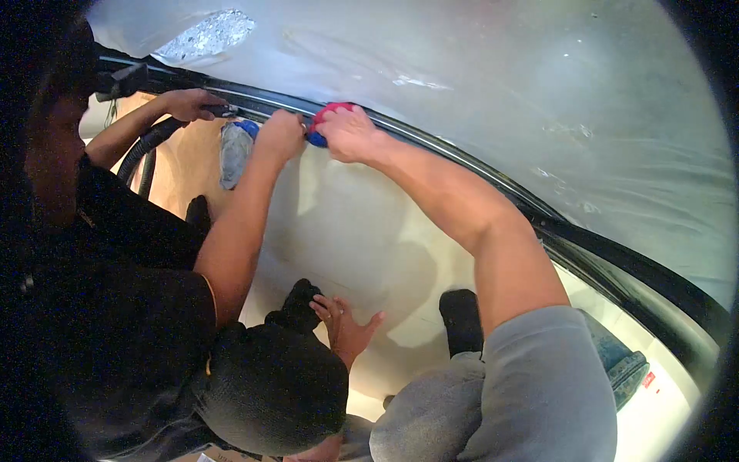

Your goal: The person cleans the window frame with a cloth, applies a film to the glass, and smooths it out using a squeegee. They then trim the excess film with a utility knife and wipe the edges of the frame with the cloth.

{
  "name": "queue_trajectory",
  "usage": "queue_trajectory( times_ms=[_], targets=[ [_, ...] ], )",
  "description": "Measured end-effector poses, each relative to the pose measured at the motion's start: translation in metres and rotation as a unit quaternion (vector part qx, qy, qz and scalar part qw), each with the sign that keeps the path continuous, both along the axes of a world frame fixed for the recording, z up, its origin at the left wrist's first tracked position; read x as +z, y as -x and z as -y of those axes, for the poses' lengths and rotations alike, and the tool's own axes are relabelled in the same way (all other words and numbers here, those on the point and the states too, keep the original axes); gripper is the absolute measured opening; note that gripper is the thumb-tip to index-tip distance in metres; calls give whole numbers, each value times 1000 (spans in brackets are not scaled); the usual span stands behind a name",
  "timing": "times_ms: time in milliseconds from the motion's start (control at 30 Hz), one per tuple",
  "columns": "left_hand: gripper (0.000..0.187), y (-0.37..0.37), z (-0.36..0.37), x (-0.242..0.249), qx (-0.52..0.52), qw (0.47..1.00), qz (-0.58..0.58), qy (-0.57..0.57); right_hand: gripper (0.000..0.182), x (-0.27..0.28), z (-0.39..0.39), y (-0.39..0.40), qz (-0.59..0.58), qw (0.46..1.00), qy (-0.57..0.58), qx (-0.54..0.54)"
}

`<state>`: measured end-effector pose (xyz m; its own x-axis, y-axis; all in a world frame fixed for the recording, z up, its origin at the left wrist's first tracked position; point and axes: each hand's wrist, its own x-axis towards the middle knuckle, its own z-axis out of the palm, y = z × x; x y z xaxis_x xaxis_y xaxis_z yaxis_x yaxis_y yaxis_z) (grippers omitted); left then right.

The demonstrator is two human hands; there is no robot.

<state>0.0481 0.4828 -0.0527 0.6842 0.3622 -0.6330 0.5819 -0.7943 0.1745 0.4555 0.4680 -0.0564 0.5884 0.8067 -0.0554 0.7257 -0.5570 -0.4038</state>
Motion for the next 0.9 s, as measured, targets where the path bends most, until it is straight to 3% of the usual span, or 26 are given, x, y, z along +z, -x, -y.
queue_trajectory(
  times_ms=[33,100,167,300,367,433,600,667,733,833,900],
  targets=[
    [121,-1,2,0,-2,1000,2,2,33,7,15,3,-48,998,2,-39],
    [121,-4,7,-3,-2,1000,-6,-4,35,-12,61,16,-9,972,-208,-112],
    [121,-4,12,-10,0,1000,-16,-10,40,14,98,40,14,936,-290,-201],
    [122,-4,9,-8,3,1000,-9,6,40,-1,142,72,6,966,-115,-230],
    [122,-3,7,-8,2,1000,-1,13,41,-22,136,82,45,977,-86,-188],
    [123,-4,7,-8,1,1000,1,15,38,-29,113,75,41,974,-130,-181],
    [123,-8,11,-3,-10,999,-32,-5,29,-47,3,35,65,970,-181,-152],
    [124,-5,10,-8,-19,999,-27,0,25,-65,-57,17,-5,929,-319,-185],
    [124,-17,12,-1,-18,998,-55,11,22,-55,-101,7,-179,819,-462,-290],
    [122,-5,8,-4,-25,999,-28,9,26,-41,-87,23,-84,797,-504,-322],
    [122,-6,9,-2,-19,1000,-19,-3,35,-5,-5,57,-59,851,-445,-273]
  ],
)
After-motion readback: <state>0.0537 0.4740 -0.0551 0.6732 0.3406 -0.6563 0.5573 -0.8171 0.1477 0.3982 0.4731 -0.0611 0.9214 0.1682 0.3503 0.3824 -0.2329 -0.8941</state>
